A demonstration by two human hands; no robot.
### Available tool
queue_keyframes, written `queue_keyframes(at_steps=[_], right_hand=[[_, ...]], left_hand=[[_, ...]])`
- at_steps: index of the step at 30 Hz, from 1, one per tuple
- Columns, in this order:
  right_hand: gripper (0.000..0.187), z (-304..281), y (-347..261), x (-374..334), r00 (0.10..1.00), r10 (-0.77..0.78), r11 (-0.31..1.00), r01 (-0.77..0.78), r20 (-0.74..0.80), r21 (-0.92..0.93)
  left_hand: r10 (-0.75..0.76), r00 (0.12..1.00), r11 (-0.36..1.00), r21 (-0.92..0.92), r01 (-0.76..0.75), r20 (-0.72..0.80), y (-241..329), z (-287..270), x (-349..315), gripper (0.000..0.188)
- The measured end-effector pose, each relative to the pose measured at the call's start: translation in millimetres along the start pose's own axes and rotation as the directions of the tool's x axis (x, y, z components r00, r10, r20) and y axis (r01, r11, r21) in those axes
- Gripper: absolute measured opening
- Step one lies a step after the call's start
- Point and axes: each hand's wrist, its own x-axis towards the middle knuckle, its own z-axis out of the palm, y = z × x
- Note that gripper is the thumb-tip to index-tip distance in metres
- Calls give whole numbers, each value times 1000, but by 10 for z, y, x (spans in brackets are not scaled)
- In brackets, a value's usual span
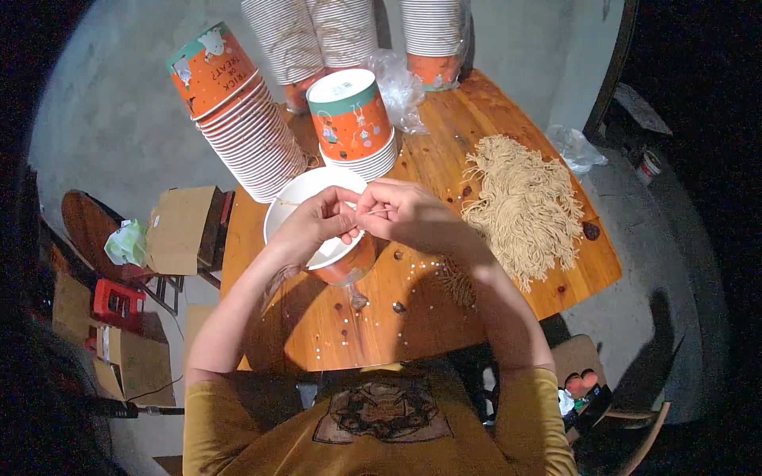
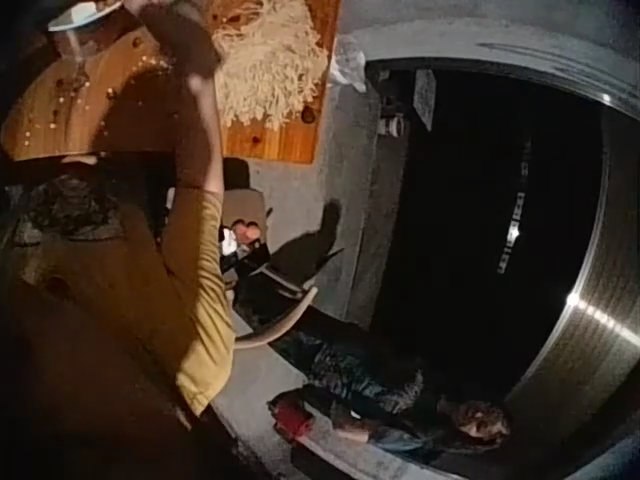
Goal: Attaching small plastic accessories or ties to stacks of paper cups.
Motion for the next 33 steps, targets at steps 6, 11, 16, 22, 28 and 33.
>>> queue_keyframes(at_steps=[6,11,16,22,28,33], right_hand=[[14,30,145,97,976,-216,972,212,-27,-99],[16,81,182,100,994,-82,995,86,-78,53],[14,165,184,60,990,5,992,13,-144,124],[11,193,153,5,973,99,992,-79,-210,100],[9,162,354,-219,960,-136,991,129,-246,-47],[9,219,371,-267,893,-371,872,239,-256,-428]], left_hand=[[-60,997,998,4,60,56,-41,-64,45,12],[-125,987,992,-16,127,103,-46,-99,38,15],[-153,974,980,-104,172,168,-48,-140,40,15],[-198,972,963,-158,217,128,-14,-70,37,12],[-207,971,957,-180,226,120,4,-43,59,13],[-185,971,954,-208,215,154,-43,-56,92,13]])
